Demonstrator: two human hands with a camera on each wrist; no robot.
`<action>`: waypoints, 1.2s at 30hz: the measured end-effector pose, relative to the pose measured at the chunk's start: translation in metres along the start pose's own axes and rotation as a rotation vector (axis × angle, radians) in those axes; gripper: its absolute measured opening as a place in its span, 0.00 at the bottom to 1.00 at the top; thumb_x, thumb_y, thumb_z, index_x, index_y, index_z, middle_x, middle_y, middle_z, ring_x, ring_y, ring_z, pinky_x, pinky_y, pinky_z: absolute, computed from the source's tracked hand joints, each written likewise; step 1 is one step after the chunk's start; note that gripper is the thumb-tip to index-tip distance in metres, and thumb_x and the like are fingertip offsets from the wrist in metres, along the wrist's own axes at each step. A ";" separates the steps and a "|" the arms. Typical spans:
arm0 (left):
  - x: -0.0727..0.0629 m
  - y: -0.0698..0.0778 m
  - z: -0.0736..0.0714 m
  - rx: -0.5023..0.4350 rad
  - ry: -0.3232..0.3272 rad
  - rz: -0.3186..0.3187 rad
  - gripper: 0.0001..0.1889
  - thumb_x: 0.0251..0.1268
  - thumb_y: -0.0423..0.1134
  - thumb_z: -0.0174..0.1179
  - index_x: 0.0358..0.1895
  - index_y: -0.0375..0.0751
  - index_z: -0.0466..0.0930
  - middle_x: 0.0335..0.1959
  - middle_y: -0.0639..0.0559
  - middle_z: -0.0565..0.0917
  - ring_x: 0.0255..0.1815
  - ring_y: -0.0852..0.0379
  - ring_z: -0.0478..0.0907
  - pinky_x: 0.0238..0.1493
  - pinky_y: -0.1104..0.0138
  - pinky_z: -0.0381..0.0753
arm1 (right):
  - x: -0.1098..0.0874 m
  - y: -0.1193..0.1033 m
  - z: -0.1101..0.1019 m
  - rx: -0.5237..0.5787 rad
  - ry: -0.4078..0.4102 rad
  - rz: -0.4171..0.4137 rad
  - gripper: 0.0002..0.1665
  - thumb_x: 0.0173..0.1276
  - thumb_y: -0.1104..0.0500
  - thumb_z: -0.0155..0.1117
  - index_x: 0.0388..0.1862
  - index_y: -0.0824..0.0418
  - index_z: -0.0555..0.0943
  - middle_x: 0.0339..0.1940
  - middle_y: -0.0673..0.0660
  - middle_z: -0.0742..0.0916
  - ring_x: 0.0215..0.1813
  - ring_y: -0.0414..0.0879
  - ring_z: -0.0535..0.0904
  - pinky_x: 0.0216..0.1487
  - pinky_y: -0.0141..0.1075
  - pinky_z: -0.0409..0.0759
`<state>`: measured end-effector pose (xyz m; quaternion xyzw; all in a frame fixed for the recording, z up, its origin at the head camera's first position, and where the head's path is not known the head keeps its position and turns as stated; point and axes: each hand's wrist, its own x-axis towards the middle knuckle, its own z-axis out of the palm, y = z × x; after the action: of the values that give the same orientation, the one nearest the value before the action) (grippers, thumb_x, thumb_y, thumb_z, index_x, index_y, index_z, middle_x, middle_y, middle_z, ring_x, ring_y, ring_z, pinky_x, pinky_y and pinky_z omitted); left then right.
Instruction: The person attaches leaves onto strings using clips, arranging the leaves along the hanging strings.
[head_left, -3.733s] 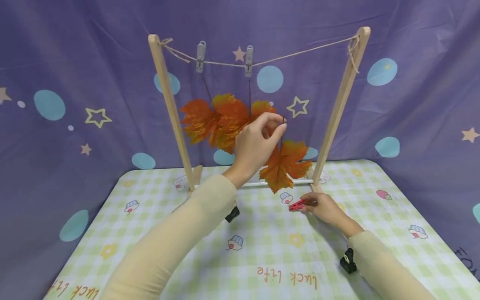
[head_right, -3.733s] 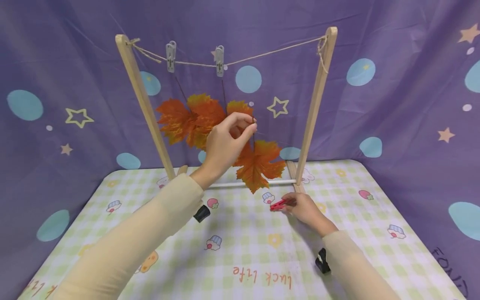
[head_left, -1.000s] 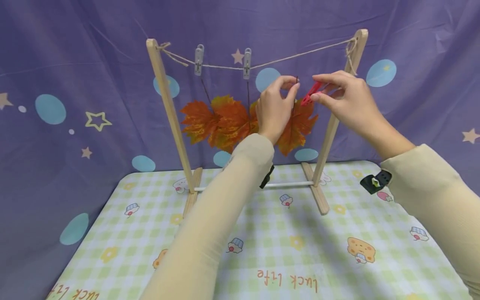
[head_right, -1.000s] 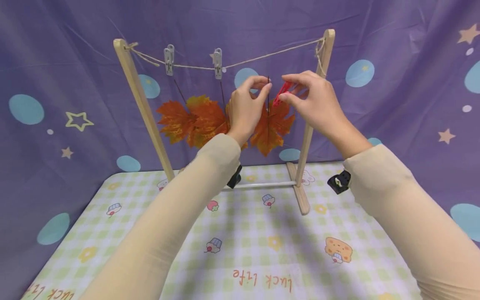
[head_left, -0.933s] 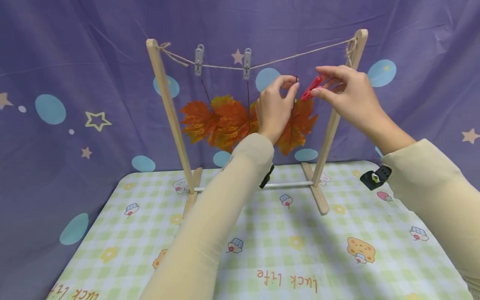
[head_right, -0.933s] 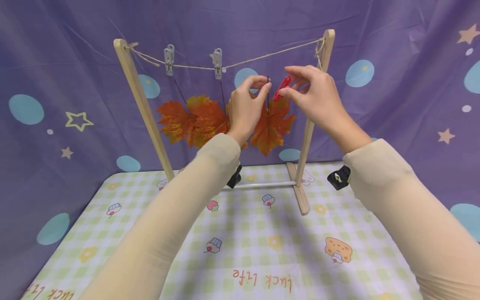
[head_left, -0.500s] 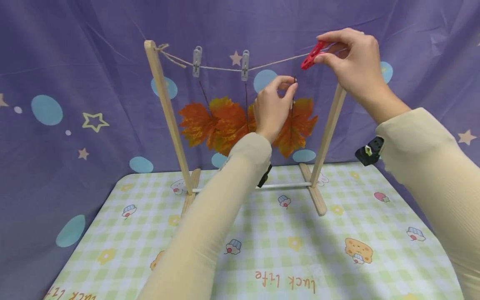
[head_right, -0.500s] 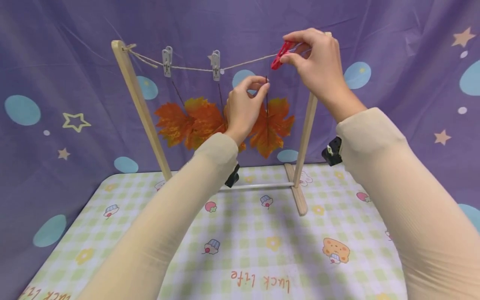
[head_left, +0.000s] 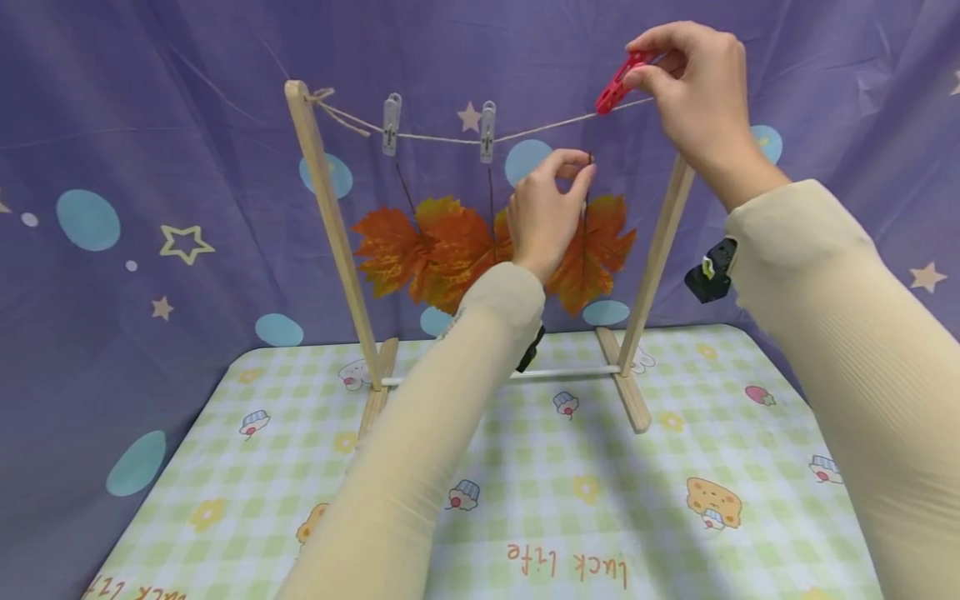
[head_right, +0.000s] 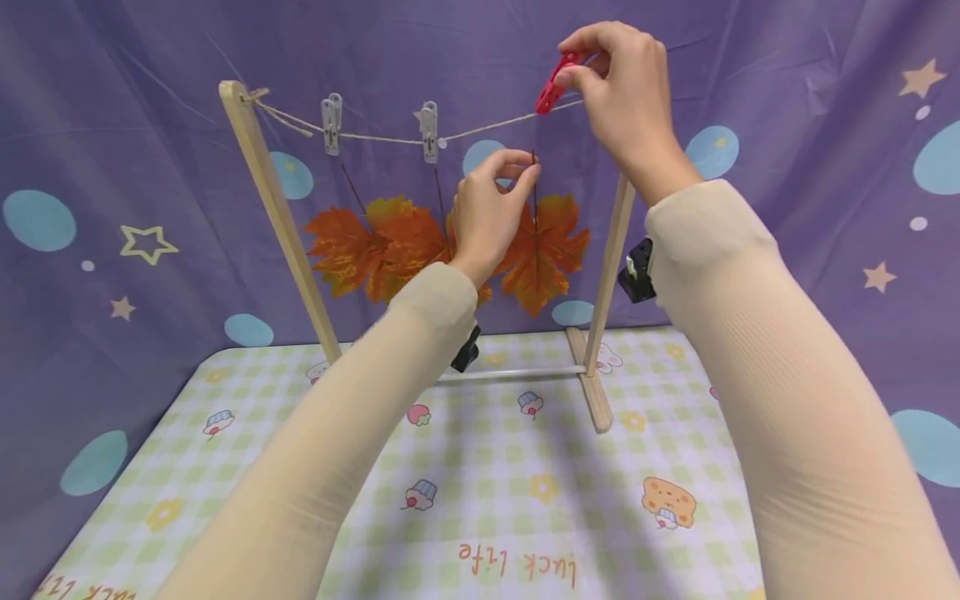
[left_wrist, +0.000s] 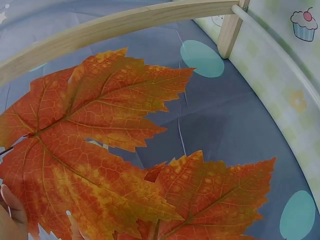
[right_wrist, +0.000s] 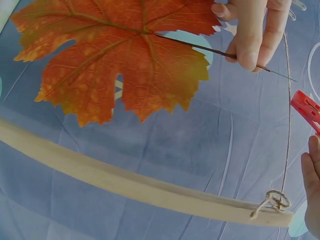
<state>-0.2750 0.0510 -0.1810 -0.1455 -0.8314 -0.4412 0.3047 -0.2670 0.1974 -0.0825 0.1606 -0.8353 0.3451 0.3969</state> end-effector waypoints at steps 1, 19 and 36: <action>0.000 0.000 0.000 0.001 0.000 0.000 0.13 0.72 0.53 0.58 0.53 0.56 0.84 0.44 0.64 0.86 0.16 0.58 0.66 0.24 0.68 0.65 | 0.002 0.000 0.000 -0.004 -0.008 0.005 0.18 0.71 0.55 0.64 0.53 0.64 0.85 0.37 0.45 0.85 0.29 0.27 0.72 0.36 0.26 0.67; -0.001 -0.003 0.001 0.049 -0.015 -0.028 0.13 0.72 0.54 0.57 0.53 0.58 0.84 0.44 0.65 0.86 0.23 0.60 0.73 0.28 0.69 0.68 | 0.009 -0.007 0.000 -0.134 -0.252 0.104 0.22 0.74 0.49 0.57 0.60 0.58 0.82 0.37 0.47 0.84 0.33 0.30 0.68 0.68 0.45 0.51; 0.002 -0.004 0.002 0.062 -0.049 -0.033 0.12 0.72 0.50 0.59 0.53 0.57 0.84 0.45 0.65 0.86 0.28 0.62 0.76 0.32 0.69 0.71 | 0.013 -0.006 0.004 -0.122 -0.452 0.091 0.24 0.73 0.52 0.59 0.64 0.62 0.79 0.54 0.59 0.85 0.43 0.35 0.79 0.43 0.28 0.71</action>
<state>-0.2793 0.0500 -0.1824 -0.1329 -0.8543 -0.4164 0.2812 -0.2740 0.1905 -0.0717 0.1718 -0.9285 0.2667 0.1928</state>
